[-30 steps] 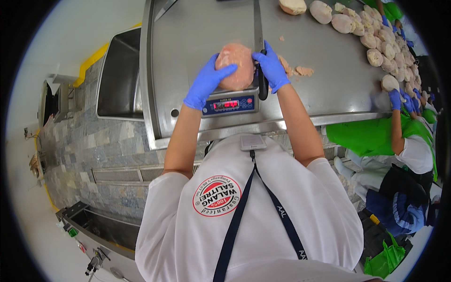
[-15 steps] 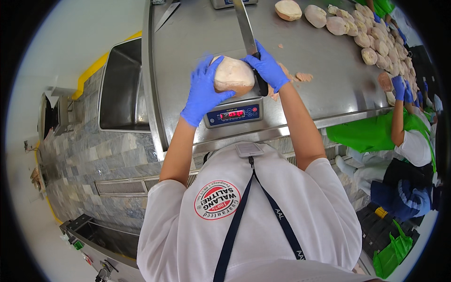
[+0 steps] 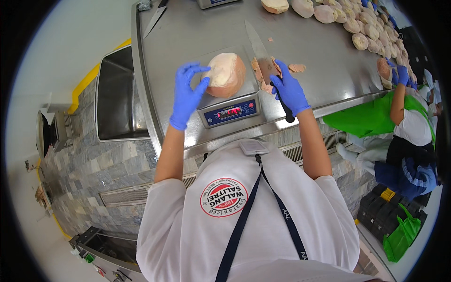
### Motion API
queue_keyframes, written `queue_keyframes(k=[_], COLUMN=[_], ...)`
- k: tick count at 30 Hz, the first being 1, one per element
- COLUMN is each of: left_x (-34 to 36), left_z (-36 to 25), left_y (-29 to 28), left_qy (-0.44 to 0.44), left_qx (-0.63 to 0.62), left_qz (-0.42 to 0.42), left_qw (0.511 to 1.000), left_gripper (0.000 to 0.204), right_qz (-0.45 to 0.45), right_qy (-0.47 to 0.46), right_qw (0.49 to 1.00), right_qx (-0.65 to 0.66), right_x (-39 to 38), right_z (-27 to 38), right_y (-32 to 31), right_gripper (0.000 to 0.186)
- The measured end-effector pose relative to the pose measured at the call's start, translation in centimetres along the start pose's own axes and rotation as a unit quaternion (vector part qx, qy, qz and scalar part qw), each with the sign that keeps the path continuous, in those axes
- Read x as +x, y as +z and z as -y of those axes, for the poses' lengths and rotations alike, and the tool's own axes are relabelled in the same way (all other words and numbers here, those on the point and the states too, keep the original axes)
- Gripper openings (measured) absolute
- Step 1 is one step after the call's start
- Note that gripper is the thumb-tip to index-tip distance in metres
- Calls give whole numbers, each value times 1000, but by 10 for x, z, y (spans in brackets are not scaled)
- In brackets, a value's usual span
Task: The person places a packaged meat item on a digital scale, removes the plastic wrap, and trims the meat with a knife while checking the weight. The trimmed pieces are set aside on the stainless steel table.
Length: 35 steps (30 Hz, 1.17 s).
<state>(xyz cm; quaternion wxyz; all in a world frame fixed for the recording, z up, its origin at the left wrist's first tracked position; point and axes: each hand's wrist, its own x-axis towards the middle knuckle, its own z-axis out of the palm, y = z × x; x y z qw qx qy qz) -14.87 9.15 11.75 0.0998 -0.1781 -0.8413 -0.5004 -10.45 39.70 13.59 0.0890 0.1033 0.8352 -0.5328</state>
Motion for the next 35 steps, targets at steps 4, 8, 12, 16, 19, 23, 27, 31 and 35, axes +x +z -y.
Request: queue_keyframes(k=[4, 8, 12, 16, 19, 23, 27, 31, 35], left_x=[39, 42, 17, -15, -4, 40, 73, 93, 103], left_z=[-4, 5, 0, -18, -35, -24, -24, -18, 33], left_y=[-3, 24, 37, 27, 12, 24, 41, 56, 70], left_qy=[23, -113, -196, -202, 10, 217, -10, -156, -281], left_qx=[-46, -266, -318, -138, 129, 179, 100, 115, -81], left_qz=[98, 191, 104, 56, 66, 125, 223, 222, 234], left_qw=[994, 938, 922, 968, 989, 952, 970, 956, 927], left_gripper=[42, 49, 57, 66, 72, 76, 69, 68, 66], right_qz=[0, -17, -26, -75, -62, -51, -27, -26, 4], right_qy=[-9, -19, -29, -70, -74, -56, -51, -44, -38], right_qw=[999, 965, 950, 959, 956, 978, 982, 973, 970], right_qx=[52, 261, 310, 264, 278, 193, 178, 225, 238], right_x=[-16, -23, -15, 19, 35, 24, 14, 9, 14], right_z=[-21, -19, -10, -12, -17, -15, -23, -15, -10], right_y=[12, 41, 59, 56, 37, 17, 11, 21, 20], right_gripper=[70, 60, 47, 47, 50, 52, 51, 52, 58])
